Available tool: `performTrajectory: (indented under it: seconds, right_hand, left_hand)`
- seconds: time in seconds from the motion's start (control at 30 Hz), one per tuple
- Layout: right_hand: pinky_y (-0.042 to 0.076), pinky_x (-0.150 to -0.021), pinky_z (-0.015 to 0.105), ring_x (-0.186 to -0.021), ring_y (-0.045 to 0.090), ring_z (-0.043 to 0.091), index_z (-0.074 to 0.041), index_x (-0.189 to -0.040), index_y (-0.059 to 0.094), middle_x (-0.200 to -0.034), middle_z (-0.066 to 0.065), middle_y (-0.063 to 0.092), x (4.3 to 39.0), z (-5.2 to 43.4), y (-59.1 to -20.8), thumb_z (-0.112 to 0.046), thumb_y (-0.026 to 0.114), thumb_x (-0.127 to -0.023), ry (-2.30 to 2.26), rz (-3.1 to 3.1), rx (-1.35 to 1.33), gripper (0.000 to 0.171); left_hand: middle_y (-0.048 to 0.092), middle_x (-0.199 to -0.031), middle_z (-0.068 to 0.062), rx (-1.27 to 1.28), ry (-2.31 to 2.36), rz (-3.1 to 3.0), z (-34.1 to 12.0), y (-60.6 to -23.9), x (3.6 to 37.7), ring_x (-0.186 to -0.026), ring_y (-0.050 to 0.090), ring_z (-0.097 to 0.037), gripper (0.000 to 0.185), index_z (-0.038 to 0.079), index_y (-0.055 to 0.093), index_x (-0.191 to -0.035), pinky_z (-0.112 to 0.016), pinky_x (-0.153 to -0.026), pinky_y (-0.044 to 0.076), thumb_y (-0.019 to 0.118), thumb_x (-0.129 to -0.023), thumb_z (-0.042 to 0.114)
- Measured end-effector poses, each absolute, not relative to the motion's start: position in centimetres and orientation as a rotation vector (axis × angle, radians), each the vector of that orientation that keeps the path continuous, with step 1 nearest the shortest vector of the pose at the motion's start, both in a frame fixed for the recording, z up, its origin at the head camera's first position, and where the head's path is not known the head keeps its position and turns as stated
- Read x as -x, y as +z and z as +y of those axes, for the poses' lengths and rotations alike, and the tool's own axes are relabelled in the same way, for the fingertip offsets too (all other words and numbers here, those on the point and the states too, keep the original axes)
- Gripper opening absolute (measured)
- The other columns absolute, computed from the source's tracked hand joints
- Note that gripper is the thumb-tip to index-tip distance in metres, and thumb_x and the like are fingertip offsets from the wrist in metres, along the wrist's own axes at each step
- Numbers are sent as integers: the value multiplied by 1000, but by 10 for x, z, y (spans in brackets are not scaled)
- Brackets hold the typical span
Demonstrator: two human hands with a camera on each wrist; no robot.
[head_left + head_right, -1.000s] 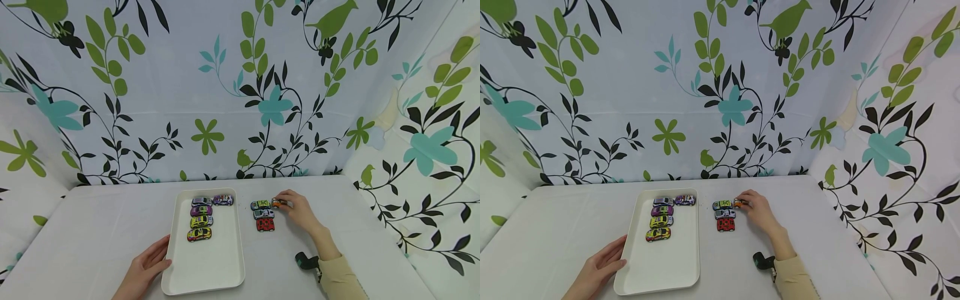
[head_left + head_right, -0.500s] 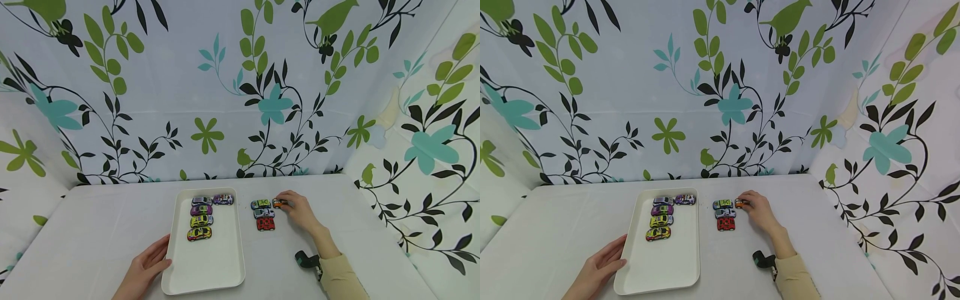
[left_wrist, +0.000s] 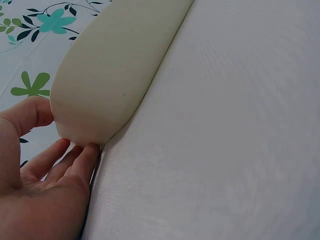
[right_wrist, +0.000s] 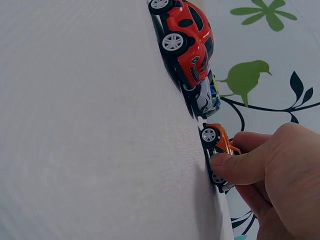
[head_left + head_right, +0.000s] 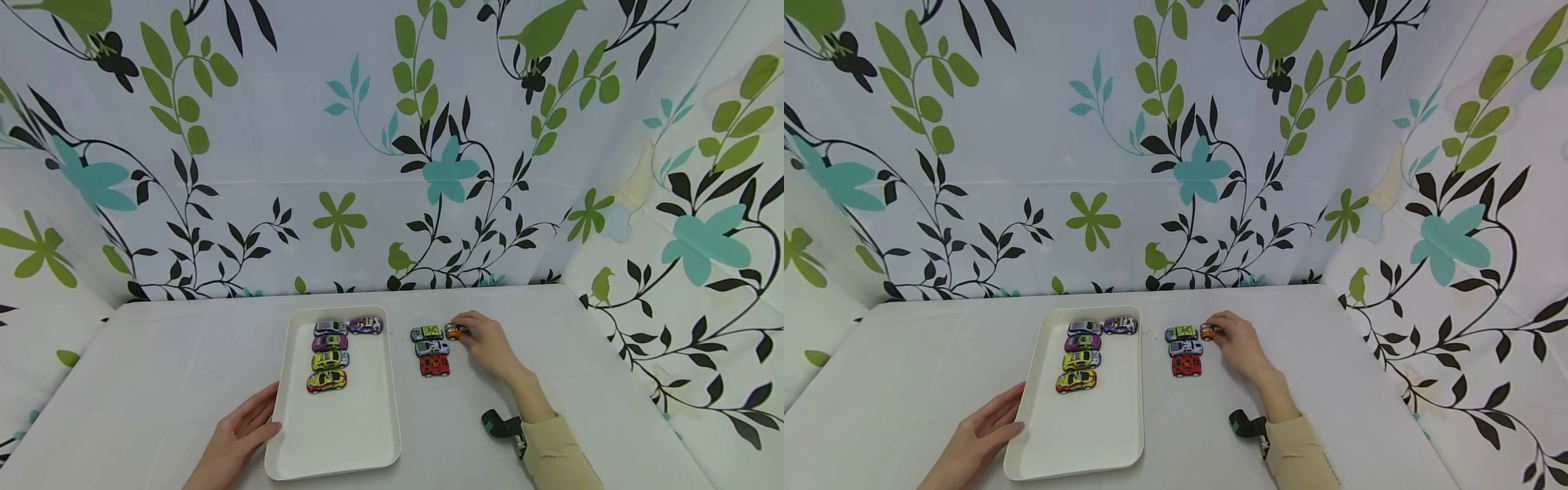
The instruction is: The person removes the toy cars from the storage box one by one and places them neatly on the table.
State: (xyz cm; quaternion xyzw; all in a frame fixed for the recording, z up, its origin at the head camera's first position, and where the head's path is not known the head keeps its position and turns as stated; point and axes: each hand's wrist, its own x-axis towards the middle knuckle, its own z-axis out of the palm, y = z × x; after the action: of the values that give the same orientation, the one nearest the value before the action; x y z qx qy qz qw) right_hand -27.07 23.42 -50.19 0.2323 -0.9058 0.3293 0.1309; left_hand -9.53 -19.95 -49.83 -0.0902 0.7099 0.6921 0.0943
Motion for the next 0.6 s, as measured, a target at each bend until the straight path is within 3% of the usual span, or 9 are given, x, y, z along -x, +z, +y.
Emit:
performTrajectory:
  seconds: [0.43, 0.6]
  right_hand:
    - [49, -104, 55, -122, 60, 37, 0, -119, 71, -123, 12, 68, 266, 232, -490, 10, 76, -79, 1002, -2637, -615, 41]
    - [50, -102, 53, -120, 61, 34, -1, -118, 71, -122, 11, 68, 264, 229, -485, 4, 77, -82, 1014, -2617, -622, 37]
  left_hand:
    - [31, -160, -19, 253, 2077, 2095, -199, -499, 96, -129, 44, 1, 72, 2, 32, -154, -15, -98, 49, 69, -93, 10]
    - [31, -160, -19, 273, 2062, 2097, -199, -498, 96, -136, 39, -11, 72, 3, 32, -154, -16, -99, 49, 69, -93, 11]
